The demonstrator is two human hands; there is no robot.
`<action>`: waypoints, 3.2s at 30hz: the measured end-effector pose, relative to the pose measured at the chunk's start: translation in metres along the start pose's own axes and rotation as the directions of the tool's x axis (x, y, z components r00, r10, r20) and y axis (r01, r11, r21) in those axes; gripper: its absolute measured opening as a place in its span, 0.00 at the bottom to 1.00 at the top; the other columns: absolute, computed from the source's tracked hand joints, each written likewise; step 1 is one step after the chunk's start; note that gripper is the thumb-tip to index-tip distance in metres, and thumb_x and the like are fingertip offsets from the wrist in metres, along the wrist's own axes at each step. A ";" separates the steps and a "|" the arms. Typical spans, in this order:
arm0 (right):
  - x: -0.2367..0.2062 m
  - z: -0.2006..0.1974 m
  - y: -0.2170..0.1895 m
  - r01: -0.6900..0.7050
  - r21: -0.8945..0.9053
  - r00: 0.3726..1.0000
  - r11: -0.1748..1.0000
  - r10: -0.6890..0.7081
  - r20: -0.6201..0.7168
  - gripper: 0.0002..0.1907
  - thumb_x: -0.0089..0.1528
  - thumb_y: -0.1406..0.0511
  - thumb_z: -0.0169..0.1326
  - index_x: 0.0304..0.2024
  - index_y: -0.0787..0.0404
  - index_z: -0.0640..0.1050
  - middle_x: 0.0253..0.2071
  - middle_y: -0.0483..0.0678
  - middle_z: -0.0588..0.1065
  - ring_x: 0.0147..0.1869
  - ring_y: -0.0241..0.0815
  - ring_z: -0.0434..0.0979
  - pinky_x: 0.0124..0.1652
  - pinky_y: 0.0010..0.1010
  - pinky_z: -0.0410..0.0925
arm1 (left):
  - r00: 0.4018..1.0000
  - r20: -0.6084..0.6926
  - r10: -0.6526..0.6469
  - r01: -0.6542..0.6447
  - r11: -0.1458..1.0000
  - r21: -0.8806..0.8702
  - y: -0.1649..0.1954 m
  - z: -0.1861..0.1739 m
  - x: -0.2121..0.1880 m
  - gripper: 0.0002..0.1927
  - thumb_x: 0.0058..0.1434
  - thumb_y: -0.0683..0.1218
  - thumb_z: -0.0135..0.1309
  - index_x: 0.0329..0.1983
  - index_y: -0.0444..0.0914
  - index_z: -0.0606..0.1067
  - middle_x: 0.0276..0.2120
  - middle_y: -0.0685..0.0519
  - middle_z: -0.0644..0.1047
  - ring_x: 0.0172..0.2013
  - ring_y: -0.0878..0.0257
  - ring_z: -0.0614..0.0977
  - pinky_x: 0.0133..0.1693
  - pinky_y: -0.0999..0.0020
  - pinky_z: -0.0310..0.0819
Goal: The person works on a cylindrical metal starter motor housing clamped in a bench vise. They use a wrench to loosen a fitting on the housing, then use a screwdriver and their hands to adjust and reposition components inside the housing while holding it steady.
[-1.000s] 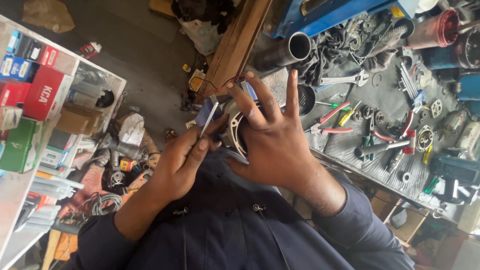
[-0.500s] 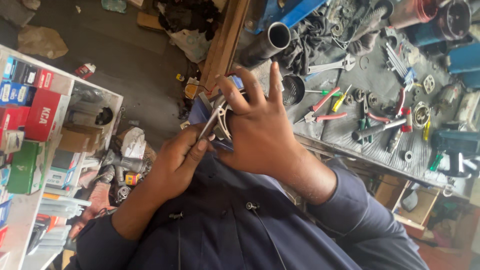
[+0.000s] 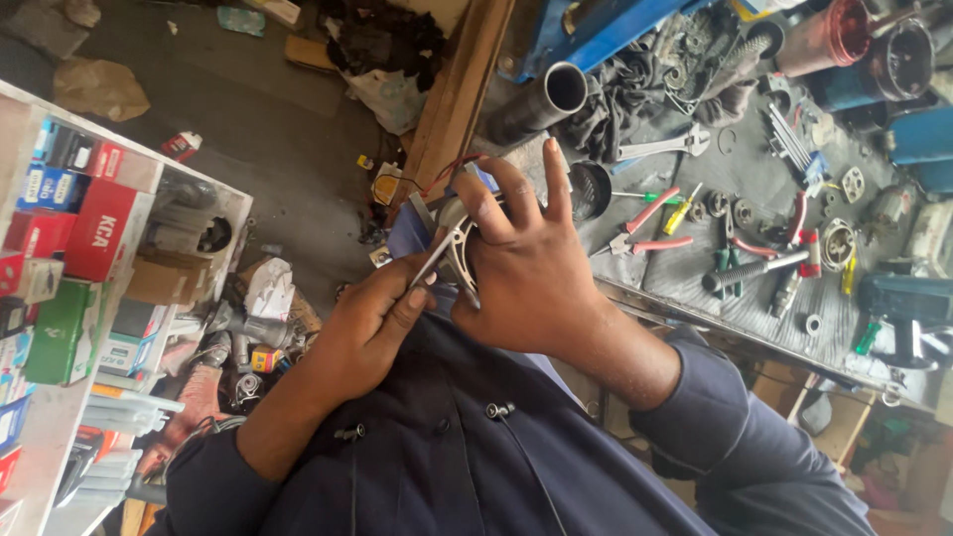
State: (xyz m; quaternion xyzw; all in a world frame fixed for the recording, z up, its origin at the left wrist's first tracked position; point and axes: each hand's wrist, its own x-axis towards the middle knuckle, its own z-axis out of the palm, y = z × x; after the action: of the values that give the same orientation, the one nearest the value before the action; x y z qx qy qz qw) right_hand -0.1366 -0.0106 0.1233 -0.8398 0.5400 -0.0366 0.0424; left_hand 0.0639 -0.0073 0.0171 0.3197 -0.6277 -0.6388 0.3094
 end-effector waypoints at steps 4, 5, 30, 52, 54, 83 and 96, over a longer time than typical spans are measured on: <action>0.001 -0.015 0.007 0.100 0.100 0.994 0.990 -0.104 0.030 0.23 0.46 0.50 0.64 0.26 0.64 0.80 0.66 0.57 0.63 0.75 0.62 0.54 0.70 0.72 0.39 | 0.999 -0.025 -0.036 0.037 0.998 0.059 -0.009 -0.002 -0.001 0.22 0.73 0.54 0.43 0.60 0.34 0.73 0.39 0.49 0.82 0.43 0.63 0.84 0.47 0.66 0.76; 0.001 -0.023 0.012 0.141 0.148 0.988 0.979 -0.148 0.037 0.25 0.48 0.49 0.65 0.27 0.65 0.79 0.67 0.59 0.63 0.75 0.65 0.54 0.69 0.70 0.40 | 0.998 -0.036 -0.055 0.057 0.996 0.063 -0.010 -0.003 -0.001 0.21 0.73 0.55 0.43 0.56 0.34 0.74 0.38 0.50 0.82 0.42 0.63 0.84 0.46 0.67 0.76; 0.045 0.008 0.065 0.610 -0.244 0.777 0.754 -0.629 0.000 0.15 0.59 0.59 0.57 0.44 0.57 0.71 0.29 0.45 0.72 0.31 0.43 0.79 0.22 0.34 0.70 | 0.835 -0.541 -0.100 0.089 0.995 -0.046 -0.018 0.063 -0.002 0.15 0.76 0.49 0.43 0.41 0.33 0.74 0.38 0.49 0.80 0.43 0.64 0.81 0.51 0.68 0.75; 0.011 -0.017 0.095 0.718 0.108 0.694 0.688 -0.697 -0.180 0.25 0.57 0.70 0.57 0.58 0.64 0.73 0.53 0.53 0.72 0.58 0.55 0.76 0.63 0.47 0.68 | 0.559 -0.733 -0.388 0.095 0.908 -0.408 -0.037 0.127 0.012 0.14 0.71 0.53 0.51 0.39 0.37 0.76 0.21 0.60 0.66 0.19 0.74 0.64 0.21 0.75 0.55; -0.002 -0.030 0.102 0.656 0.219 0.755 0.723 -0.631 -0.177 0.21 0.56 0.69 0.58 0.52 0.63 0.74 0.62 0.55 0.70 0.69 0.58 0.71 0.71 0.50 0.64 | 0.594 -0.642 -0.484 0.110 0.840 -0.532 -0.035 0.124 0.013 0.15 0.69 0.54 0.51 0.37 0.38 0.78 0.18 0.62 0.65 0.17 0.73 0.61 0.20 0.75 0.50; 0.011 0.000 0.085 0.696 0.204 0.715 0.689 -0.691 -0.108 0.14 0.46 0.56 0.69 0.26 0.56 0.81 0.68 0.50 0.68 0.76 0.54 0.62 0.71 0.63 0.52 | 0.820 -0.520 0.241 -0.062 0.939 0.338 -0.069 0.087 0.007 0.13 0.65 0.39 0.54 0.52 0.33 0.72 0.38 0.53 0.76 0.33 0.66 0.78 0.34 0.70 0.72; -0.011 -0.021 0.115 0.598 0.740 0.756 0.307 -0.524 -0.393 0.24 0.58 0.58 0.64 0.51 0.66 0.77 0.50 0.52 0.78 0.58 0.57 0.79 0.58 0.50 0.73 | 0.825 -0.347 0.447 -0.161 0.774 0.612 0.063 0.121 0.010 0.12 0.63 0.38 0.58 0.48 0.38 0.71 0.38 0.47 0.77 0.39 0.50 0.81 0.40 0.58 0.76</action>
State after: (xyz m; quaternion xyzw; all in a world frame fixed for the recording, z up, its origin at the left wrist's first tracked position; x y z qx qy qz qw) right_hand -0.2477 -0.0491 0.1316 -0.8441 0.1289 -0.3337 0.3994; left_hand -0.0384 0.0566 0.0810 0.4324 -0.7349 -0.2680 0.4485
